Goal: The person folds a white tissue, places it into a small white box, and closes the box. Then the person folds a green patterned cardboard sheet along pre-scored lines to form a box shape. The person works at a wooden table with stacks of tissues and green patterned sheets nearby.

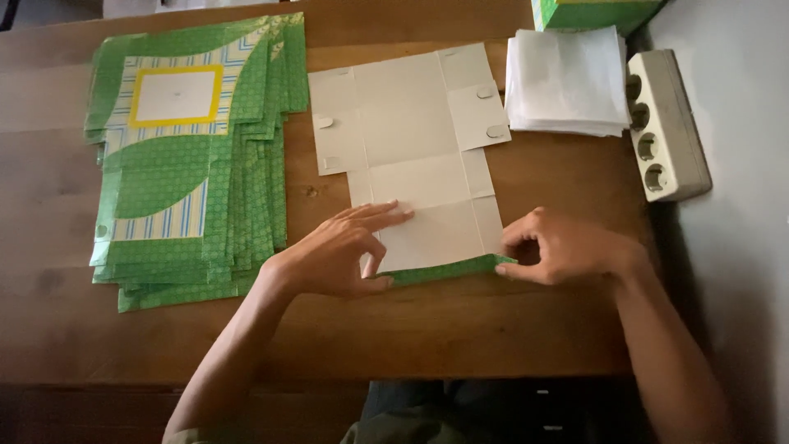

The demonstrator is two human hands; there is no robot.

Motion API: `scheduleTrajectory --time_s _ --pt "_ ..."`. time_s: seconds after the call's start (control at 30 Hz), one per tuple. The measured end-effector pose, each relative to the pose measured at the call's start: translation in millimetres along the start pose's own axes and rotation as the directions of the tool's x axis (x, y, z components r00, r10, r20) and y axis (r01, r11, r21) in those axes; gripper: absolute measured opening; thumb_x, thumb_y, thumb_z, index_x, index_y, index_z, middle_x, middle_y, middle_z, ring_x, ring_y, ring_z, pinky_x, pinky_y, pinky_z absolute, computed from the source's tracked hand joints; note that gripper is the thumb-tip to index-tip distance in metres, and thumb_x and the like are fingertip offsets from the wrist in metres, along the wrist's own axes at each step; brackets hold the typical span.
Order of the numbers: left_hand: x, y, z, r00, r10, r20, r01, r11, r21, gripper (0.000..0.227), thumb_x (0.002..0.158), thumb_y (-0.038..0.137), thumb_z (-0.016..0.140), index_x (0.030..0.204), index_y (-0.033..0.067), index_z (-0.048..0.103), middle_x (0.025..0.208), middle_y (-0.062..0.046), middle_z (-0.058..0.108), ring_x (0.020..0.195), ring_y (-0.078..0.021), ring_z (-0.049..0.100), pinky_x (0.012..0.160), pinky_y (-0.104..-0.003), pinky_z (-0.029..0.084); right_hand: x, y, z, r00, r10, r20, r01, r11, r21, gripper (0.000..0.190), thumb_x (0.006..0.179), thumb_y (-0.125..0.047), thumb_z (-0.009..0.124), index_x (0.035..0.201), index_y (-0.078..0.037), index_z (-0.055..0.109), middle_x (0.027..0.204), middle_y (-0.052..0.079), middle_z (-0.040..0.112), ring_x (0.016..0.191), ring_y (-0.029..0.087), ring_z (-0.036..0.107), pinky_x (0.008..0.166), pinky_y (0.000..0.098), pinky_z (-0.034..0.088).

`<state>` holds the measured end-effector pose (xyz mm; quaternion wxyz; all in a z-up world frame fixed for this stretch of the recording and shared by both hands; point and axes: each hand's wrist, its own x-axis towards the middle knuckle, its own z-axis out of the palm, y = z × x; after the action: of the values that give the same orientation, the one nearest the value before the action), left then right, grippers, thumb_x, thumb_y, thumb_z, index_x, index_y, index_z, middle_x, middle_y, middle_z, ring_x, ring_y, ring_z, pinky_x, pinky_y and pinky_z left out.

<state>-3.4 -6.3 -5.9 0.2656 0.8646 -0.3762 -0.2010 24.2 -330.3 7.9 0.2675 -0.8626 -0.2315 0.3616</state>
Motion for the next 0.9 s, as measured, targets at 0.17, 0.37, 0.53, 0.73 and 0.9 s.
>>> scheduleTrajectory --time_s 0.17,0.37,0.53,0.73,0.9 --pt "4.8 -9.3 17.9 0.984 0.045 -0.172 -0.025 0.993 0.111 0.032 0.073 0.040 0.076 0.086 0.0133 0.064 0.148 -0.016 0.052 0.141 -0.0387 0.048 0.112 -0.056 0.040 8.9 15.0 16.3 0.999 -0.038 -0.037 0.040 0.999 0.028 0.046 0.084 -0.023 0.079 0.048 -0.009 0.055 0.042 -0.003 0.049 0.042 0.011 0.042 0.045 0.0276 0.038" --pt "20.0 9.7 32.6 0.981 0.160 -0.106 -0.142 0.976 0.163 0.082 0.074 0.012 0.079 0.149 0.0216 0.047 0.160 -0.022 0.035 0.150 -0.0430 0.029 0.119 -0.067 0.024 -0.3 -15.8 -0.7 0.999 -0.010 -0.038 0.010 1.000 0.009 0.045 0.091 -0.026 0.074 0.053 -0.013 0.053 0.049 -0.001 0.059 0.049 0.015 0.057 0.053 0.0294 0.046" --pt "24.4 8.4 67.6 0.935 0.354 -0.003 -0.307 0.815 0.491 0.083 0.070 0.002 0.068 0.149 0.0117 0.045 0.169 -0.013 0.027 0.158 -0.0315 0.018 0.127 -0.058 0.012 0.3 2.0 -3.8 0.991 -0.045 -0.127 0.056 0.995 0.087 0.034 0.096 -0.020 0.055 0.069 -0.012 0.074 0.068 -0.001 0.072 0.058 0.013 0.058 0.057 0.0295 0.042" --pt "31.5 11.8 79.9 0.932 0.328 -0.156 -0.278 0.920 0.277 0.073 0.079 0.003 0.053 0.150 -0.0008 0.042 0.156 -0.020 0.045 0.150 -0.0345 0.038 0.126 -0.056 0.017 2.6 6.2 2.7 0.932 -0.260 -0.254 0.281 0.958 0.053 0.014 0.085 -0.012 0.066 0.083 -0.014 0.080 0.078 -0.001 0.072 0.062 0.013 0.060 0.056 0.0306 0.045" --pt "41.8 5.1 96.4 0.920 0.309 -0.241 -0.218 0.915 0.338 0.058 0.082 0.015 0.067 0.139 0.0147 0.056 0.155 -0.015 0.046 0.146 -0.0341 0.043 0.123 -0.059 0.025 13.2 13.1 5.2 0.892 -0.395 -0.219 0.391 0.918 -0.064 0.002 0.082 -0.010 0.074 0.080 -0.010 0.074 0.079 0.005 0.060 0.076 0.024 0.066 0.069 0.0371 0.057"
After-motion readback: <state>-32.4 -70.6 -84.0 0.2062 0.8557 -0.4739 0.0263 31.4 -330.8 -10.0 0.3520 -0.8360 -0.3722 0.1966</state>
